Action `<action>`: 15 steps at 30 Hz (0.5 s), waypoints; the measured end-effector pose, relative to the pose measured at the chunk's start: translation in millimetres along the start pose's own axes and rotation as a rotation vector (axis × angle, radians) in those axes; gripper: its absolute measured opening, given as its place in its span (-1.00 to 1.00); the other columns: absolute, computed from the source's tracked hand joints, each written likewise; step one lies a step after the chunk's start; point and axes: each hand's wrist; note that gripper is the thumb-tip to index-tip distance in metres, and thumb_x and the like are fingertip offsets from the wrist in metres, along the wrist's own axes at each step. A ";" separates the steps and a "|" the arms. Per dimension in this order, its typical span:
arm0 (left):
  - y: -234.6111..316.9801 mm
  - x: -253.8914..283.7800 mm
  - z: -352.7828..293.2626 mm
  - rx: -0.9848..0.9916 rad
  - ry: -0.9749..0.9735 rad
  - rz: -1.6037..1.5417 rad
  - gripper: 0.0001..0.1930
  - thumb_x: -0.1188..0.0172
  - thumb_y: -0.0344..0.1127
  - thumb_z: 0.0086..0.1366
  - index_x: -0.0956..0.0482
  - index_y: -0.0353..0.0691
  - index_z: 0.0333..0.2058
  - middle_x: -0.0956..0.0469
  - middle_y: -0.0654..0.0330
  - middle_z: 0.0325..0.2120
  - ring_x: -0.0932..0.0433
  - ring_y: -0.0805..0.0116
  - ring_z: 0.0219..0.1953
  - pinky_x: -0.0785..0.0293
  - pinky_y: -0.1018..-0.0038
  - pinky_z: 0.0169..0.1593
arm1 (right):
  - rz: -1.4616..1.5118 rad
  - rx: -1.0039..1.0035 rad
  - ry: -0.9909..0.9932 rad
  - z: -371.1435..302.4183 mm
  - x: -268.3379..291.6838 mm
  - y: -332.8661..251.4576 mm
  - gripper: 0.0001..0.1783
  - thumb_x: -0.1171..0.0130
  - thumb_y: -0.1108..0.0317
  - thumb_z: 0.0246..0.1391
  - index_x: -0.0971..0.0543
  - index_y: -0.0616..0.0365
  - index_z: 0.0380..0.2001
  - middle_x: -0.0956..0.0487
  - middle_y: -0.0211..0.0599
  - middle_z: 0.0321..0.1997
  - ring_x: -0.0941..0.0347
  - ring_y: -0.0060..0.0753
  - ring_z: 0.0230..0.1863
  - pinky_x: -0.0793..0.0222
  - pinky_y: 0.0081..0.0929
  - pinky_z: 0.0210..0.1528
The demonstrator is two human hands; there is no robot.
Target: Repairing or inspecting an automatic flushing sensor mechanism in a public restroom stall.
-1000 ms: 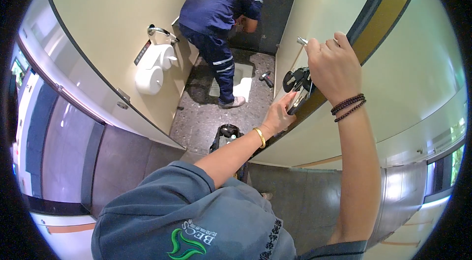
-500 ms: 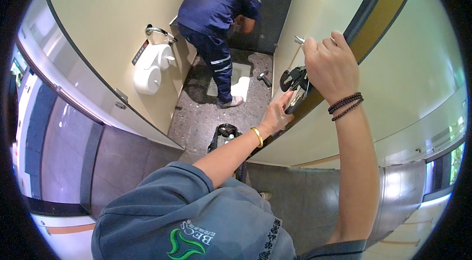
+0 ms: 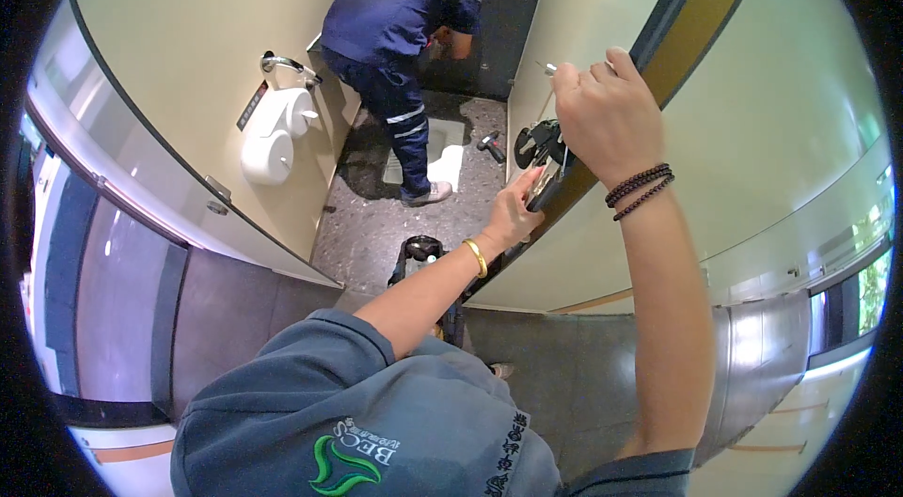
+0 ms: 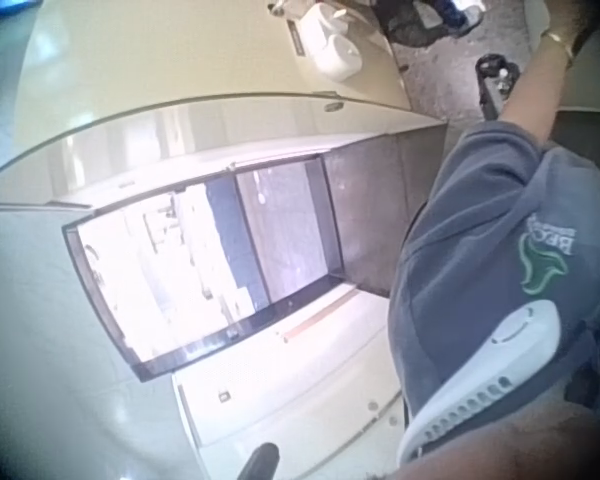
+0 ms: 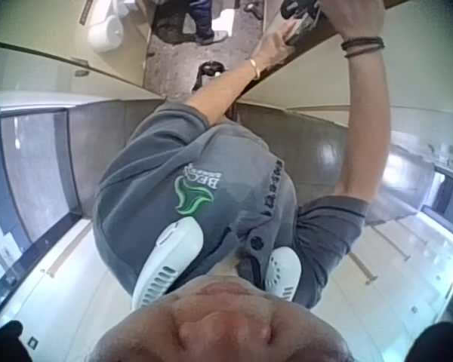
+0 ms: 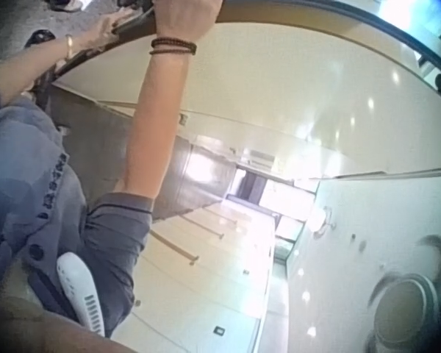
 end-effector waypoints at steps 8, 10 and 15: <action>-11.4 -4.4 1.3 -0.124 0.072 -0.040 -0.23 -0.24 -0.57 -0.10 -0.32 -0.21 0.20 -0.50 0.16 -0.08 -0.43 0.42 -0.31 -0.42 0.55 -0.19 | 0.013 -0.003 -0.028 1.9 2.9 -1.1 -0.75 -0.07 0.29 0.18 -0.47 0.05 -0.58 -0.52 -0.34 -0.68 -0.51 -0.38 -0.51 -0.36 -0.38 0.04; -0.5 -0.3 -0.6 -0.019 0.003 0.032 -0.22 -0.25 -0.55 -0.10 -0.32 -0.18 0.21 -0.51 0.16 -0.08 -0.43 0.40 -0.35 -0.43 0.54 -0.21 | 0.008 -0.012 -0.047 -0.8 2.1 -0.5 -0.75 -0.07 0.29 0.18 -0.47 0.05 -0.59 -0.53 -0.33 -0.68 -0.51 -0.38 -0.51 -0.35 -0.38 0.04; 4.3 2.6 -0.4 0.007 -0.009 0.042 -0.22 -0.26 -0.54 -0.10 -0.32 -0.18 0.21 -0.51 0.13 -0.06 -0.47 0.35 -0.33 -0.45 0.51 -0.19 | 0.004 -0.017 -0.055 0.0 3.3 -0.9 -0.75 -0.06 0.30 0.18 -0.47 0.04 -0.59 -0.53 -0.32 -0.68 -0.52 -0.37 -0.50 -0.35 -0.38 0.06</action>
Point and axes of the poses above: each hand's wrist, its own z-axis towards the middle knuckle, its own x-axis out of the back of the hand, y = z × x
